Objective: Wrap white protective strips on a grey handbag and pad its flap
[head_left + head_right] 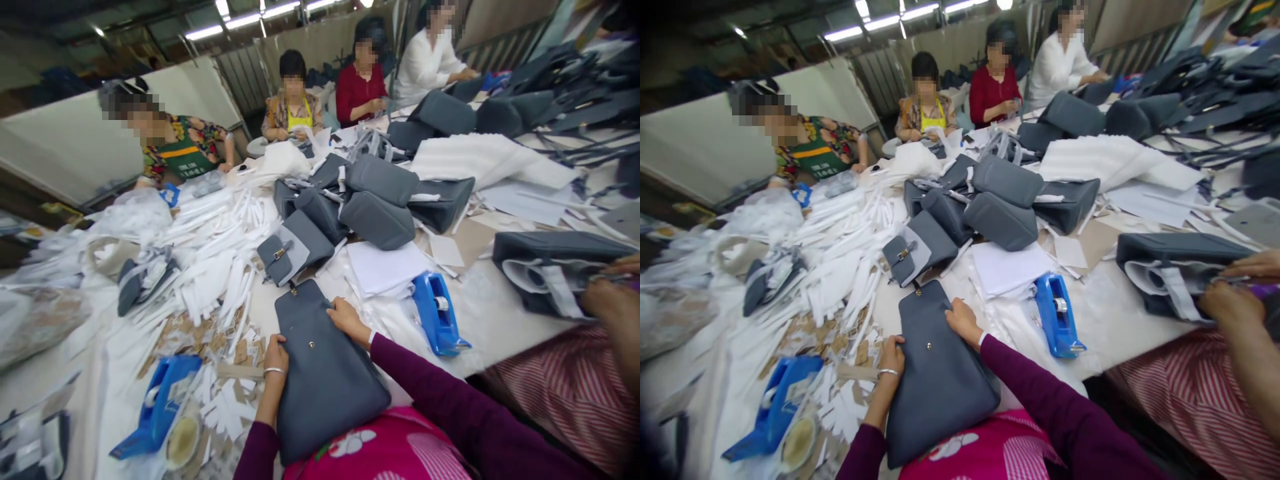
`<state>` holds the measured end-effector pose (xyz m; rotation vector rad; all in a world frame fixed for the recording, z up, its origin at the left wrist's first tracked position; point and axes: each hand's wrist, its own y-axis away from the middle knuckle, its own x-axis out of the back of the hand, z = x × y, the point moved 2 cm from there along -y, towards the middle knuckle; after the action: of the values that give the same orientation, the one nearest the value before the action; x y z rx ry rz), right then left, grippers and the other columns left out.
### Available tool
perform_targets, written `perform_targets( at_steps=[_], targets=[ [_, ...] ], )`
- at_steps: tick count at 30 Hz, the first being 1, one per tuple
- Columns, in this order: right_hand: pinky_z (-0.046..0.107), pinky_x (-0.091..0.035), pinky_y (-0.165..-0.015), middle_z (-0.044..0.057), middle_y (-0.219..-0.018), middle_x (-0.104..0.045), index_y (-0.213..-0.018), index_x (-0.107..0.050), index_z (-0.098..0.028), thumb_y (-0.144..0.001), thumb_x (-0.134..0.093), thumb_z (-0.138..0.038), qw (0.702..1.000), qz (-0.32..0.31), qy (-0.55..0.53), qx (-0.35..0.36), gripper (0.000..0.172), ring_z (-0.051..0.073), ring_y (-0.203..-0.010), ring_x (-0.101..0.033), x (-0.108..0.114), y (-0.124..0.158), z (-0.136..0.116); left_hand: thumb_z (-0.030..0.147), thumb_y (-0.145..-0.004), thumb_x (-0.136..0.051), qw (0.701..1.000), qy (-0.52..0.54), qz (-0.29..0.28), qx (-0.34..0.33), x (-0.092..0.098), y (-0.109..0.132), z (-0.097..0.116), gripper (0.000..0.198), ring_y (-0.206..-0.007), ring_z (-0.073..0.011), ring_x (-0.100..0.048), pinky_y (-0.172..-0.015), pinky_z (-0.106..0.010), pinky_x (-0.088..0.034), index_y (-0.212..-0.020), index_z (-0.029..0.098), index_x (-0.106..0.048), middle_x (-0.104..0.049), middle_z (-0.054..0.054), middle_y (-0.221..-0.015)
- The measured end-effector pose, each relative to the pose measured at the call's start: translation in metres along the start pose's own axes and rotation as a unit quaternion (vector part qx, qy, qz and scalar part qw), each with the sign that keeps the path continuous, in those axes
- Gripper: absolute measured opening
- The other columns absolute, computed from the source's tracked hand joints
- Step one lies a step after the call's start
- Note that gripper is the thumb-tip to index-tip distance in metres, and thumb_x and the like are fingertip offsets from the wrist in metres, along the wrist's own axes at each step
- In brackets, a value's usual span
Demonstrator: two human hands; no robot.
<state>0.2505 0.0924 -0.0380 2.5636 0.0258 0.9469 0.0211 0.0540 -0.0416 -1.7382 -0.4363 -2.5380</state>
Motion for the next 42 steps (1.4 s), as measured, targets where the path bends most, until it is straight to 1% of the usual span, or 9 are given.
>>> perform_targets(
  at_steps=[4, 10, 19, 24, 29, 33, 36, 38, 42],
  targets=[
    [0.028, -0.036, -0.066, 0.011, -0.091, -0.062, -0.100, -0.048, -0.014, -0.086, -0.043, -0.027, 0.993, 0.009, 0.112, 0.032, 0.020, 0.021, -0.082, -0.059, -0.009, 0.008, -0.001, -0.002, -0.074, -0.034, 0.998, 0.054, -0.005, 0.022, -0.010, -0.001, -0.010, 0.028, -0.078, -0.0131, -0.056, -0.075, -0.023, -0.041, -0.089, 0.016, -0.050, -0.059, -0.003, -0.082],
    [0.031, -0.036, -0.067, 0.012, -0.097, -0.061, -0.103, -0.045, -0.015, -0.092, -0.035, -0.026, 0.978, 0.025, 0.204, 0.037, 0.018, 0.023, -0.083, -0.061, -0.029, 0.010, 0.016, -0.002, -0.075, -0.034, 0.998, 0.042, -0.019, 0.046, -0.024, -0.001, -0.011, 0.030, -0.081, -0.0136, -0.056, -0.075, -0.023, -0.040, -0.095, 0.017, -0.048, -0.058, -0.004, -0.086],
    [0.031, -0.037, -0.066, 0.010, -0.097, -0.058, -0.106, -0.044, -0.016, -0.094, -0.029, -0.025, 0.961, 0.055, 0.262, 0.069, 0.022, 0.021, -0.078, -0.059, -0.036, 0.014, 0.019, 0.004, -0.084, -0.029, 0.997, 0.011, -0.045, 0.065, -0.021, 0.006, 0.000, 0.028, -0.083, -0.0175, -0.057, -0.072, -0.028, -0.039, -0.101, 0.015, -0.048, -0.059, -0.010, -0.095],
    [0.037, -0.037, -0.081, 0.015, -0.107, -0.051, -0.115, -0.047, -0.015, -0.087, -0.032, -0.008, 0.918, 0.116, 0.308, 0.222, 0.033, 0.026, -0.099, -0.047, -0.031, 0.022, 0.001, 0.003, -0.084, -0.028, 0.998, 0.003, -0.022, 0.053, -0.025, 0.007, -0.005, 0.030, -0.086, -0.0169, -0.057, -0.072, -0.027, -0.039, -0.102, 0.016, -0.048, -0.058, -0.010, -0.098],
    [0.035, -0.036, -0.088, 0.011, -0.107, -0.053, -0.109, -0.054, -0.018, -0.085, -0.035, -0.005, 0.882, -0.028, 0.277, 0.381, 0.034, 0.022, -0.099, -0.045, -0.045, 0.024, -0.020, 0.002, -0.084, -0.028, 0.998, 0.012, -0.024, 0.053, -0.028, 0.005, -0.008, 0.030, -0.089, -0.0162, -0.057, -0.076, -0.027, -0.040, -0.102, 0.015, -0.049, -0.058, -0.010, -0.100],
    [0.034, -0.036, -0.089, 0.007, -0.123, -0.048, -0.124, -0.046, -0.021, -0.083, -0.044, -0.010, 0.874, -0.128, 0.216, 0.417, 0.042, 0.020, -0.109, -0.042, -0.069, 0.003, -0.043, 0.003, -0.086, -0.027, 0.998, 0.007, -0.024, 0.051, -0.027, 0.004, -0.009, 0.030, -0.092, -0.0163, -0.057, -0.078, -0.027, -0.040, -0.102, 0.016, -0.049, -0.058, -0.010, -0.101],
    [0.033, -0.036, -0.089, 0.005, -0.120, -0.052, -0.122, -0.048, -0.024, -0.082, -0.054, -0.019, 0.847, -0.223, 0.216, 0.432, 0.041, 0.020, -0.110, -0.042, -0.090, -0.014, -0.060, 0.006, -0.087, -0.026, 0.999, -0.005, -0.023, 0.047, -0.026, 0.005, -0.009, 0.029, -0.093, -0.0178, -0.056, -0.077, -0.028, -0.041, -0.103, 0.015, -0.048, -0.058, -0.010, -0.101],
    [0.033, -0.037, -0.087, 0.005, -0.109, -0.057, -0.111, -0.056, -0.021, -0.082, -0.056, -0.025, 0.840, -0.238, 0.237, 0.427, 0.030, 0.020, -0.104, -0.045, -0.099, -0.021, -0.065, 0.007, -0.088, -0.026, 0.998, -0.008, -0.022, 0.050, -0.026, 0.006, -0.010, 0.029, -0.093, -0.0184, -0.056, -0.076, -0.028, -0.041, -0.104, 0.016, -0.049, -0.058, -0.010, -0.103],
    [0.031, -0.037, -0.083, 0.005, -0.093, -0.060, -0.093, -0.060, -0.018, -0.083, -0.056, -0.028, 0.865, -0.179, 0.246, 0.398, 0.015, 0.020, -0.094, -0.049, -0.105, -0.025, -0.058, 0.007, -0.087, -0.026, 0.998, 0.002, -0.025, 0.063, -0.028, 0.006, -0.013, 0.030, -0.090, -0.0180, -0.057, -0.074, -0.029, -0.042, -0.103, 0.018, -0.049, -0.058, -0.008, -0.101]
  ],
)
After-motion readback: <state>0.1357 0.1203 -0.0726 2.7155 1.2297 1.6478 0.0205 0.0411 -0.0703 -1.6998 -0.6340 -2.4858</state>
